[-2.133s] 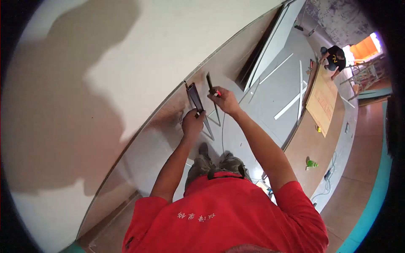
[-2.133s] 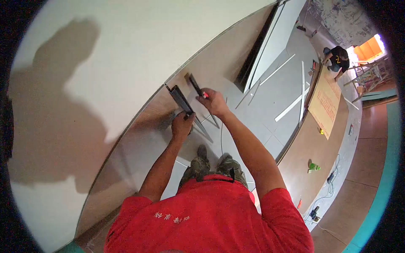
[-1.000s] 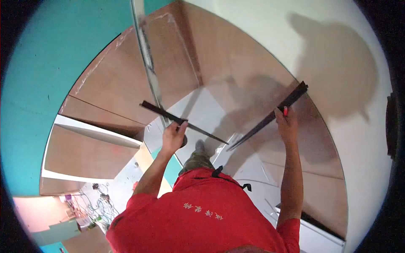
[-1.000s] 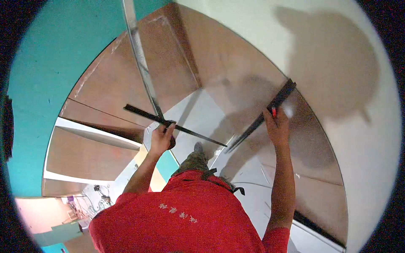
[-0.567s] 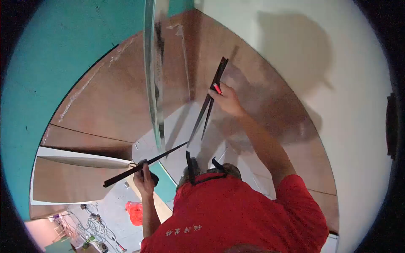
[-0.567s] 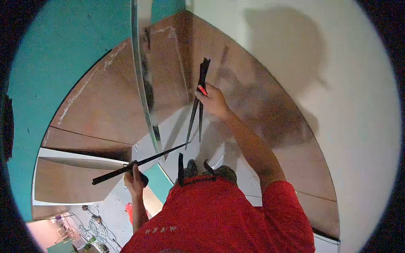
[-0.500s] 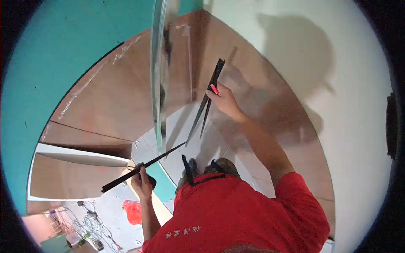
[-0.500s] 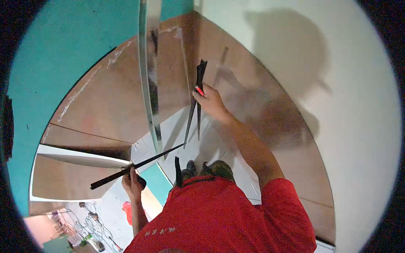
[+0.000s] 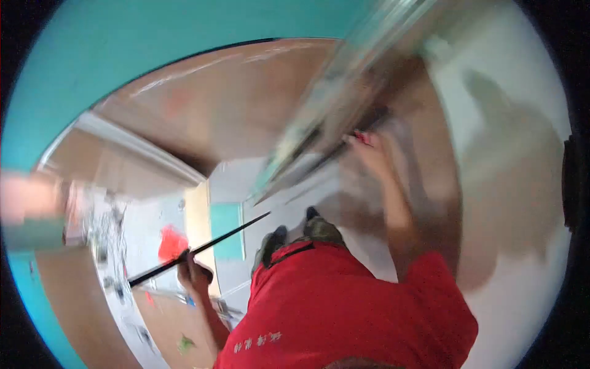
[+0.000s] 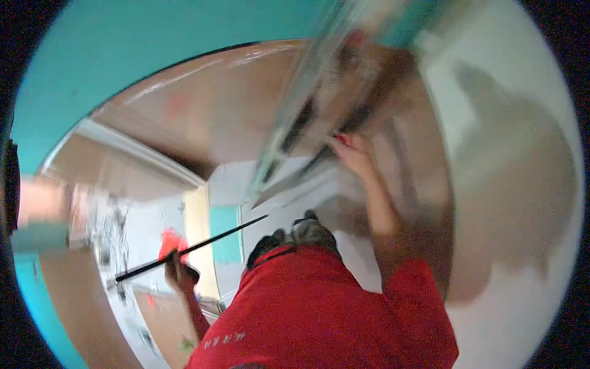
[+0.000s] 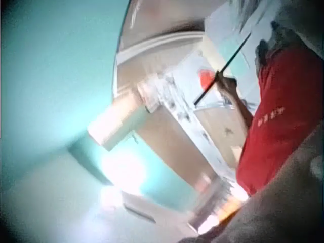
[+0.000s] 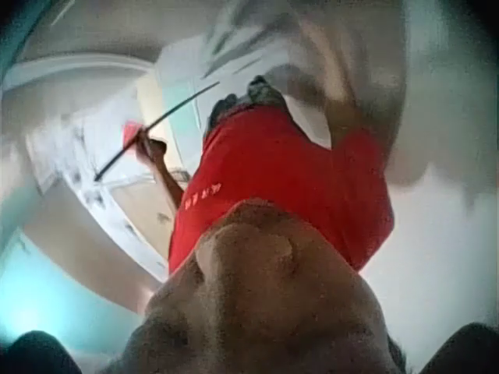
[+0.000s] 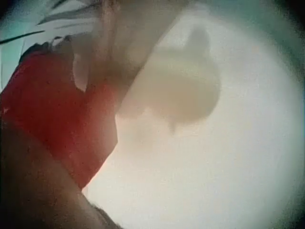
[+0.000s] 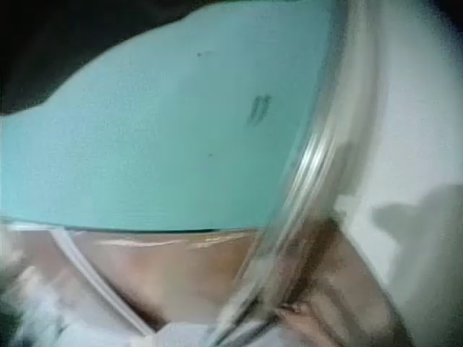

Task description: Measure and cut a piece of black wall trim using a miter saw.

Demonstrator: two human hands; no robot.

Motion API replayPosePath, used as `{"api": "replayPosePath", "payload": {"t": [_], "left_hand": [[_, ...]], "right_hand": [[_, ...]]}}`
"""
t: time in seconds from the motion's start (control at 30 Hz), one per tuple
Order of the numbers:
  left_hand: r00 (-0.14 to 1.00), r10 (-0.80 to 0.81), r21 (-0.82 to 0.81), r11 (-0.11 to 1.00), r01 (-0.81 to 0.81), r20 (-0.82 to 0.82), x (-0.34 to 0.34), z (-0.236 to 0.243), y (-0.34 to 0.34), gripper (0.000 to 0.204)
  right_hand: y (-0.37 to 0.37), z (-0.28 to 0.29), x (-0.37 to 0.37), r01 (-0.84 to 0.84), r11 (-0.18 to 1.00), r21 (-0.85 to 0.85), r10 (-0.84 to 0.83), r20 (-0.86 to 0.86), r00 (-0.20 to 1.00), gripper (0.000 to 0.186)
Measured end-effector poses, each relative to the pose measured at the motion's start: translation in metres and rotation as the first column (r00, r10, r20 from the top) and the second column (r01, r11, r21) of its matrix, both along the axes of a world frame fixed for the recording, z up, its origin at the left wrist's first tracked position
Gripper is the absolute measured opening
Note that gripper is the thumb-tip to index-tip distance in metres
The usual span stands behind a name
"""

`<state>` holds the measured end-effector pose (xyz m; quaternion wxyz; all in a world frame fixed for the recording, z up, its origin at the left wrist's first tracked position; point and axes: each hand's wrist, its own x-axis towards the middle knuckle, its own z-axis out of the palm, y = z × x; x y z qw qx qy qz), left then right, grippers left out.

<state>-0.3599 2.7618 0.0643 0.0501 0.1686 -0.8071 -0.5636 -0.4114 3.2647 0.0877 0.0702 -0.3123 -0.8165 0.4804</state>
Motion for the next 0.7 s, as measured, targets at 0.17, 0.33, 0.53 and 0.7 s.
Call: {"api": "replayPosePath", "payload": {"t": [0.17, 0.33, 0.53, 0.7], "left_hand": [[0.995, 0.052, -0.451, 0.893, -0.007, 0.086, 0.011, 0.002, 0.000, 0.020], [0.956, 0.295, -0.268, 0.920, -0.286, -0.010, 0.034, -0.026, -0.001, 0.017], [0.889, 0.450, -0.247, 0.856, -0.455, -0.077, 0.063, -0.057, -0.054, 0.017], [0.811, 0.570, -0.272, 0.766, -0.582, -0.132, 0.087, -0.070, -0.095, 0.017]], "right_hand": [[0.026, 0.022, 0.045, -0.054, 0.981, -0.184, 0.013, -0.215, 0.977, 0.026], [-0.029, 0.019, -0.030, -0.430, 0.900, -0.066, 0.408, -0.217, 0.887, 0.017], [-0.140, 0.025, -0.093, -0.670, 0.734, -0.107, 0.665, -0.085, 0.742, 0.015], [-0.232, 0.037, -0.156, -0.485, 0.837, 0.255, 0.527, -0.134, 0.839, 0.022]]}}
